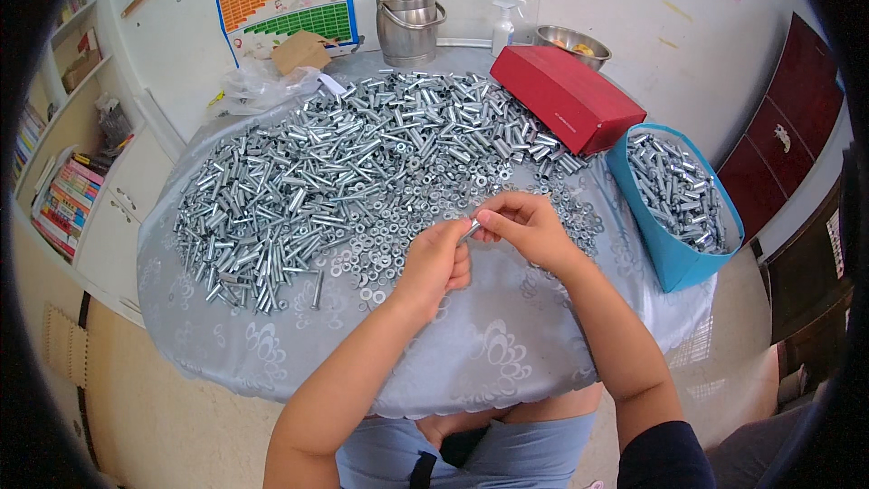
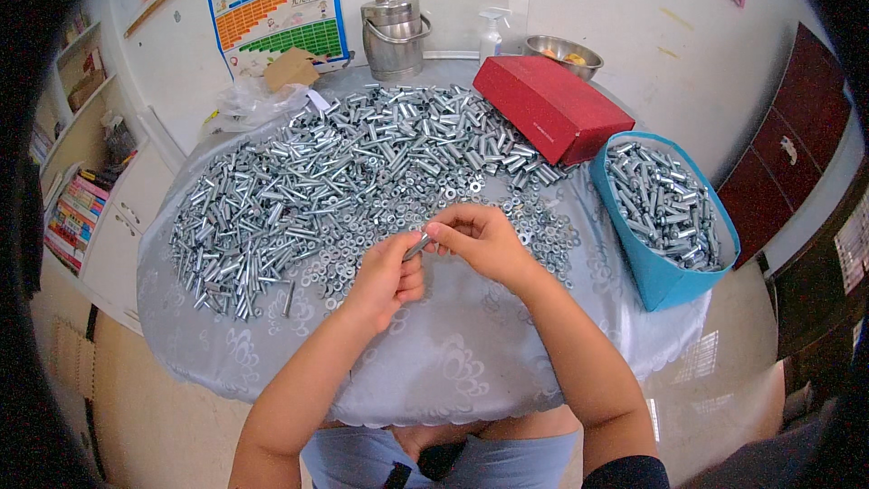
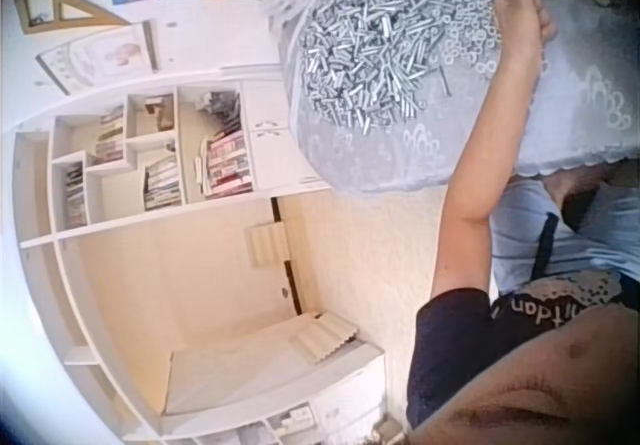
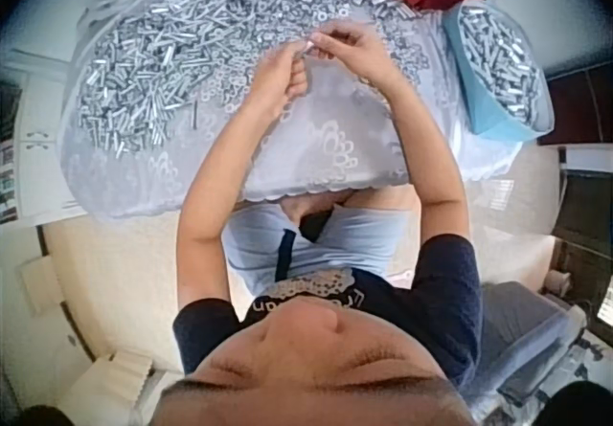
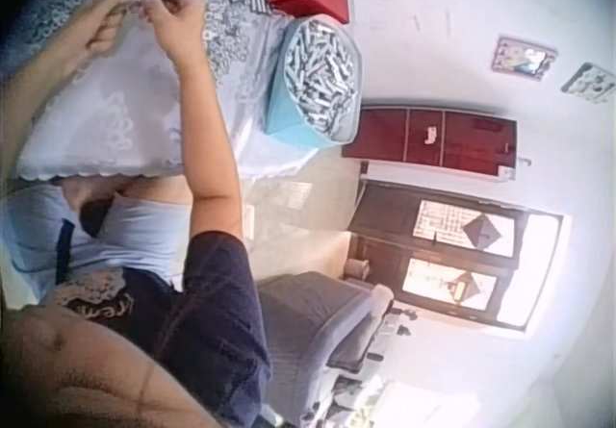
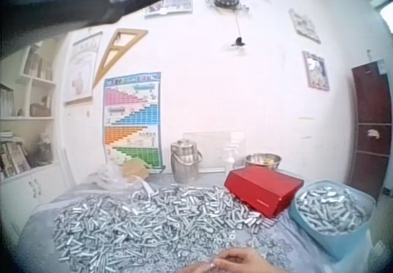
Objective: The person sits at a table covered with a large pile of metal bolts and washers. They repeatedly pick up a bolt and a washer, thread the washer onto the bolt, and place the assembled unit into a blue plastic bin on the right. The process is continuous and repetitive throughout the clip.
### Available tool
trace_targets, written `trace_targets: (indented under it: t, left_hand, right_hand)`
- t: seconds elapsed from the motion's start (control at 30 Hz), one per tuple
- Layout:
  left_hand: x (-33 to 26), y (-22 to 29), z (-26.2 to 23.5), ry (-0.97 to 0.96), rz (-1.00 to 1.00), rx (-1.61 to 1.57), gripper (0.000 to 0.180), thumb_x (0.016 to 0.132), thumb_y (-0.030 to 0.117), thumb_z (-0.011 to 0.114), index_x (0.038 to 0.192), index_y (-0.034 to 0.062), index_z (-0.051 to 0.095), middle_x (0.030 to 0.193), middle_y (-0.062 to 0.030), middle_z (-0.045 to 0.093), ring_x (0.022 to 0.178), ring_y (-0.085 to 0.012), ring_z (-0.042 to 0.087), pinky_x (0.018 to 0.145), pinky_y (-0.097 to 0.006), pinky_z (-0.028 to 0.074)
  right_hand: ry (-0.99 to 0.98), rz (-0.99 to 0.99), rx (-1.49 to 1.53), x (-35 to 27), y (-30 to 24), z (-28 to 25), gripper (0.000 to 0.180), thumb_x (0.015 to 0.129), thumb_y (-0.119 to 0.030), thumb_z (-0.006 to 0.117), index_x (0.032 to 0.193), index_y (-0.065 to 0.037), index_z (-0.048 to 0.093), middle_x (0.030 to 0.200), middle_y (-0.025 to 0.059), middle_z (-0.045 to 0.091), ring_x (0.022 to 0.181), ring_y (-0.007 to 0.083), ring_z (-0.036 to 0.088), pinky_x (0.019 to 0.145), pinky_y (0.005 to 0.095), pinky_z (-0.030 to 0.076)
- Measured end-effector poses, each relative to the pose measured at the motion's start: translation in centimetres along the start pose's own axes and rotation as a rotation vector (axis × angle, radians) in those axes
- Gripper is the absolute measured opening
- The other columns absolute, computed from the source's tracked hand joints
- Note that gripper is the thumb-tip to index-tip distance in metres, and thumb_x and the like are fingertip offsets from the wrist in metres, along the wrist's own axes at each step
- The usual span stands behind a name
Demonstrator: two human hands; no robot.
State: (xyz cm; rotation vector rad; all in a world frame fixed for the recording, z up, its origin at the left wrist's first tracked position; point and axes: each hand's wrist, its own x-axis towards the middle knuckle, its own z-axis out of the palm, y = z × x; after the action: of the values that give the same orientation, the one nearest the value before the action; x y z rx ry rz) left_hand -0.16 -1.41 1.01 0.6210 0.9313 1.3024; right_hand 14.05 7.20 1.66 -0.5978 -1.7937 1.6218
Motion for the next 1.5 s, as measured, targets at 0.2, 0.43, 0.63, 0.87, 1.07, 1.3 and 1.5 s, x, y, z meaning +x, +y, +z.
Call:
trace_targets:
  t: [0.2,0.43,0.63,0.87,1.07,1.3,1.5]
  left_hand:
    - [-0.3,0.3,0.7,0.018,-0.001,0.045,0.032,0.089,0.036,0.046,0.069,0.0116,0.041,0.052,0.0077,0.022,0.041,-0.0042,0.020,0.038,-0.021,0.018]
    - [-0.9,0.7,0.8,0.034,-0.009,0.098,0.034,0.089,0.038,0.046,0.076,0.0070,0.050,0.048,0.0077,0.021,0.039,-0.0042,0.017,0.036,-0.021,0.015]
    - [-0.9,0.8,0.7,0.032,0.008,0.097,0.033,0.089,0.034,0.047,0.081,0.0033,0.054,0.046,0.0074,0.024,0.037,-0.0037,0.019,0.036,-0.021,0.016]
    - [-0.4,0.7,0.3,0.076,0.025,-0.019,0.025,0.086,0.029,0.048,0.078,0.0053,0.049,0.048,0.0073,0.021,0.040,-0.0048,0.019,0.038,-0.022,0.018]
    - [0.5,0.3,-1.3,0.068,-0.028,-0.109,0.022,0.083,0.027,0.048,0.076,0.0066,0.048,0.048,0.0074,0.020,0.041,-0.0050,0.020,0.039,-0.022,0.018]
    - [0.3,0.1,-1.0,0.054,-0.054,-0.052,0.021,0.083,0.027,0.049,0.079,0.0070,0.049,0.050,0.0071,0.024,0.041,-0.0049,0.022,0.039,-0.022,0.019]
    - [0.3,0.0,-0.9,0.054,-0.041,-0.040,0.020,0.083,0.027,0.049,0.079,0.0066,0.050,0.050,0.0072,0.024,0.041,-0.0047,0.022,0.039,-0.022,0.020]
  right_hand:
    - [-0.059,-0.057,0.002,-0.1,0.2,0.7,0.015,0.084,-0.011,0.058,0.093,0.000,0.058,0.082,0.0039,0.060,0.072,0.0092,0.055,0.064,0.0230,0.045]
    - [-0.027,0.022,0.061,-0.1,-0.1,0.8,0.013,0.083,-0.010,0.058,0.091,0.000,0.059,0.081,0.0038,0.059,0.074,0.0097,0.055,0.066,0.0232,0.045]
    - [0.008,-0.058,-0.010,-0.1,-0.1,0.3,0.014,0.082,-0.014,0.061,0.088,-0.001,0.062,0.082,0.0033,0.061,0.077,0.0090,0.056,0.068,0.0222,0.045]
    - [0.108,-0.219,-0.448,0.0,-1.0,-1.0,0.019,0.077,-0.015,0.065,0.091,-0.004,0.064,0.085,0.0058,0.061,0.080,0.0152,0.057,0.071,0.0265,0.045]
    - [0.126,-0.323,-1.058,-0.2,1.2,-3.3,0.018,0.069,-0.015,0.067,0.085,-0.008,0.067,0.087,0.0099,0.057,0.088,0.0267,0.052,0.078,0.0336,0.042]
    - [0.156,-0.306,-1.094,-0.1,2.2,-3.0,0.014,0.068,-0.014,0.067,0.080,-0.007,0.066,0.090,0.0101,0.055,0.090,0.0275,0.050,0.081,0.0347,0.041]
    - [0.191,-0.308,-1.094,0.0,2.7,-2.7,0.011,0.068,-0.013,0.066,0.076,-0.006,0.064,0.095,0.0105,0.053,0.094,0.0292,0.047,0.085,0.0366,0.038]
